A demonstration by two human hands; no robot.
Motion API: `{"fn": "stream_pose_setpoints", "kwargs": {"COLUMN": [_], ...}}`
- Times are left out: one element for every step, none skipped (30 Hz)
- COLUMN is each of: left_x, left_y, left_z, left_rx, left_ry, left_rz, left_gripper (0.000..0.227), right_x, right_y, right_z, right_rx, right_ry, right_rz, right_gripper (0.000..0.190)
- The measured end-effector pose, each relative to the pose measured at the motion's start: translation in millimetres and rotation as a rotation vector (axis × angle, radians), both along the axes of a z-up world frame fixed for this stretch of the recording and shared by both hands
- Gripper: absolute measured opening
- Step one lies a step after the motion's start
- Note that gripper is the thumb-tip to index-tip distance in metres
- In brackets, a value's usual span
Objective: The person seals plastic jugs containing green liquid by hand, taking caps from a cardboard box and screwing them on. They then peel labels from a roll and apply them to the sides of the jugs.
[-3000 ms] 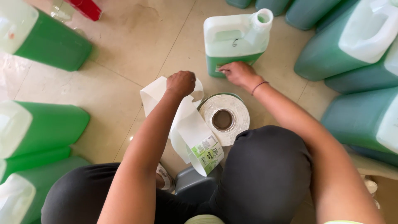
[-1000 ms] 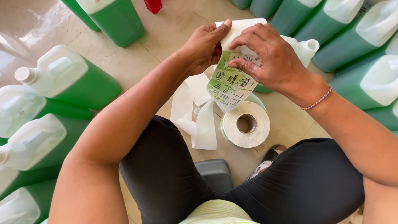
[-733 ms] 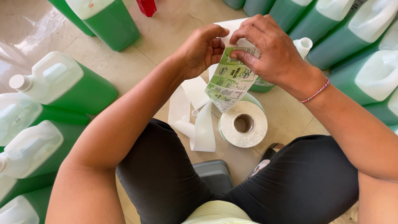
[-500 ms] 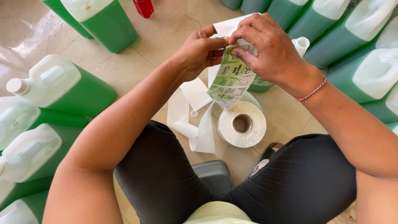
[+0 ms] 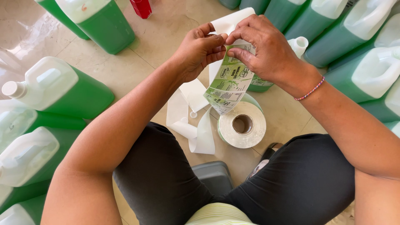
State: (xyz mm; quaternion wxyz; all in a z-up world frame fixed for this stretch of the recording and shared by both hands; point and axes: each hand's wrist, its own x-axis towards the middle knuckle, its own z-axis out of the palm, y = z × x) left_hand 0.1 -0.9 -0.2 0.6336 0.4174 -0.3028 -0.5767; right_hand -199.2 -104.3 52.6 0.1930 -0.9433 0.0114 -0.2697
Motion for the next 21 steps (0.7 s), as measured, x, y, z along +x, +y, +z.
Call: {"fn": "stream_pose_setpoints", "kwargs": {"left_x": [-0.4,-1.2,-1.9,-2.3,-2.9,-3.4,-3.7,-4.0,-4.0,-4.1,-4.2,-4.2,-4.1,-4.0,-3.7,-3.3,-2.9,-2.7,-2.5,-2.4,-2.3], "left_y": [-0.4,-0.7,-0.7,-0.4,0.0,0.1,0.0,-0.3,-0.7,-0.7,-0.4,-0.3,-0.2,-0.3,-0.6,-0.8,-1.0,-1.2,-1.2,-1.3,-1.3], "left_z": [0.2,0.4,0.8,1.1,1.1,1.1,1.2,1.3,1.5,1.5,1.5,1.5,1.4,1.2,1.3,1.2,1.1,0.9,0.8,0.7,0.7], "left_rx": [0.001,0.002,0.003,0.001,0.000,-0.001,-0.002,-0.004,-0.006,0.002,0.009,0.017,0.017,0.017,0.017,0.020,0.022,0.025,0.025,0.025,0.026], "left_ry": [0.002,0.005,0.007,0.003,-0.001,-0.005,-0.008,-0.011,-0.014,-0.019,-0.023,-0.028,-0.025,-0.022,-0.018,-0.023,-0.027,-0.031,-0.030,-0.029,-0.027], "left_rz": [0.003,0.005,0.007,0.000,-0.006,-0.013,-0.015,-0.018,-0.020,-0.020,-0.019,-0.018,-0.020,-0.022,-0.024,-0.025,-0.025,-0.025,-0.024,-0.024,-0.023], "left_gripper": [0.033,0.032,0.032,0.032,0.031,0.031,0.030,0.030,0.030,0.029,0.029,0.028,0.028,0.028,0.028,0.028,0.028,0.027,0.028,0.028,0.028], "right_x": [0.1,0.0,0.1,0.4,0.7,1.0,1.0,0.8,0.7,0.7,0.7,0.8,1.1,1.5,1.8,2.1,2.3,2.4,2.5,2.7,2.9], "right_y": [0.0,0.3,0.7,1.0,1.5,2.1,2.6,3.1,3.5,4.2,5.1,5.6,5.8,5.8,5.8,6.1,6.3,6.4,6.3,6.2,6.0], "right_z": [0.1,0.2,0.4,0.8,1.0,1.3,2.0,3.0,4.0,4.6,5.1,5.6,5.8,6.0,6.2,6.1,5.7,5.4,5.2,5.0,4.8], "right_rx": [0.004,0.008,0.012,0.012,0.013,0.014,0.004,-0.005,-0.015,-0.010,-0.006,-0.001,0.001,0.002,0.004,0.011,0.018,0.025,0.030,0.035,0.040], "right_ry": [0.002,0.004,0.006,0.008,0.010,0.013,0.014,0.016,0.018,0.016,0.015,0.013,0.014,0.014,0.015,0.016,0.016,0.017,0.016,0.015,0.015], "right_rz": [-0.002,-0.003,-0.005,-0.008,-0.011,-0.014,-0.017,-0.019,-0.021,-0.018,-0.015,-0.012,-0.013,-0.013,-0.014,-0.014,-0.013,-0.012,-0.010,-0.008,-0.005], "right_gripper": [0.026,0.026,0.026,0.025,0.025,0.025,0.025,0.025,0.025,0.025,0.024,0.024,0.024,0.024,0.024,0.023,0.023,0.023,0.023,0.022,0.022]}}
